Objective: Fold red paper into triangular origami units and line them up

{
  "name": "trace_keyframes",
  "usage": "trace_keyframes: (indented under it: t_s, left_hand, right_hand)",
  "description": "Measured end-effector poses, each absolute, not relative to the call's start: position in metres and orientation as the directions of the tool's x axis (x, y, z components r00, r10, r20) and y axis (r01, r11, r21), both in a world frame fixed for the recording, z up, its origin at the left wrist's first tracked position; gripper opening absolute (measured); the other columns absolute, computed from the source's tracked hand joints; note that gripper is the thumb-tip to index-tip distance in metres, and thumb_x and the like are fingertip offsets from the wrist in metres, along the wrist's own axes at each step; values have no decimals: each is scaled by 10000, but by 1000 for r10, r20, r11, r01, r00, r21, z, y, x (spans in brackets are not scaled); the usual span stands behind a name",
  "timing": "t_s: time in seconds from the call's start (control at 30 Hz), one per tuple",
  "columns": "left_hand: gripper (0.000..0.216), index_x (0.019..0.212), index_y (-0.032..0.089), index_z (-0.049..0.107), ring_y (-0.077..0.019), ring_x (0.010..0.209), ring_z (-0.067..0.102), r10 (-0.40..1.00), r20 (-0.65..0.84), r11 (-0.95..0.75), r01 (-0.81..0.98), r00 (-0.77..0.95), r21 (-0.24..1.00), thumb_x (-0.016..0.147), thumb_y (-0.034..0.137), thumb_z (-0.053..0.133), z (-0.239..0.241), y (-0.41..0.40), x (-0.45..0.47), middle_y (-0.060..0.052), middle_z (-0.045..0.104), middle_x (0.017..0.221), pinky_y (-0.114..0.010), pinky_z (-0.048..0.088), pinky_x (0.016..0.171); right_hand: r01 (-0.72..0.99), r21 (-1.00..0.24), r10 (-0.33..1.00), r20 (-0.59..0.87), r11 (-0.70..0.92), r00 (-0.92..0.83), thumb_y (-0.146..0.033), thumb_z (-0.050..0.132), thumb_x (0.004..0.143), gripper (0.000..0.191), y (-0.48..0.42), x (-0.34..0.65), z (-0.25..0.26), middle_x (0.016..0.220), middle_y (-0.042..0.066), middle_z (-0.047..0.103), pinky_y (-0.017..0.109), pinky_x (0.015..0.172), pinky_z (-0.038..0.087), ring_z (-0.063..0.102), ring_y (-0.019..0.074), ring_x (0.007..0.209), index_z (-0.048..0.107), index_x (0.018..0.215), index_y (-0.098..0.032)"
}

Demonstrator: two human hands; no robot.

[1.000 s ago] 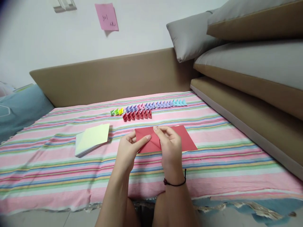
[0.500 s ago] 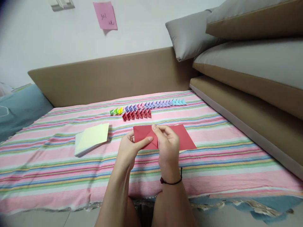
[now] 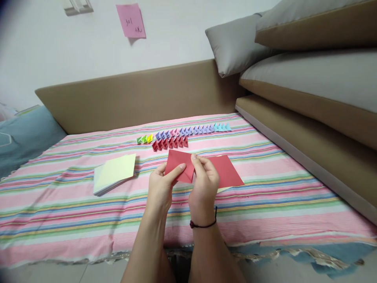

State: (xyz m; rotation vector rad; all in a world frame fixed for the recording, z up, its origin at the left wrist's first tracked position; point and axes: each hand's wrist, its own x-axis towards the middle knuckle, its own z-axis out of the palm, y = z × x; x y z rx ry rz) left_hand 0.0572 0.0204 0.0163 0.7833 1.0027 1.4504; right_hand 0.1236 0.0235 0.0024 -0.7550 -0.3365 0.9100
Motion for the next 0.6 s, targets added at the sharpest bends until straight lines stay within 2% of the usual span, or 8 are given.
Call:
trace_keyframes:
  t_s: [0.17, 0.33, 0.6]
  left_hand:
    - [327, 781, 96, 672, -160, 639, 658, 989, -59, -4, -419, -137, 908, 509, 203, 821, 17, 20, 60, -72, 724, 759, -275, 520, 656]
    - [429, 867, 109, 639, -152, 647, 662, 992, -86, 31, -488, -91, 872, 490, 183, 830, 16, 20, 62, -63, 723, 774, -281, 526, 675]
    - [495, 895, 107, 623, -158, 661, 663, 998, -54, 32, -453, -37, 891, 470, 232, 844, 14, 20, 64, -71, 718, 785, -286, 525, 690]
  right_hand:
    - [-539, -745, 790, -25, 394, 612, -285, 724, 654, 150, 24, 123, 0, 731, -7, 595, 268, 664, 462, 560, 134, 728, 642, 714, -174]
    - [-579, -697, 787, -33, 424, 616, -259, 729, 664, 126, 24, 122, 2, 687, -34, 559, 237, 642, 442, 533, 102, 681, 643, 702, -175]
    - [-575, -703, 779, -47, 419, 625, -310, 717, 679, 171, 24, 123, 5, 717, -19, 581, 247, 609, 469, 559, 115, 668, 622, 728, -175]
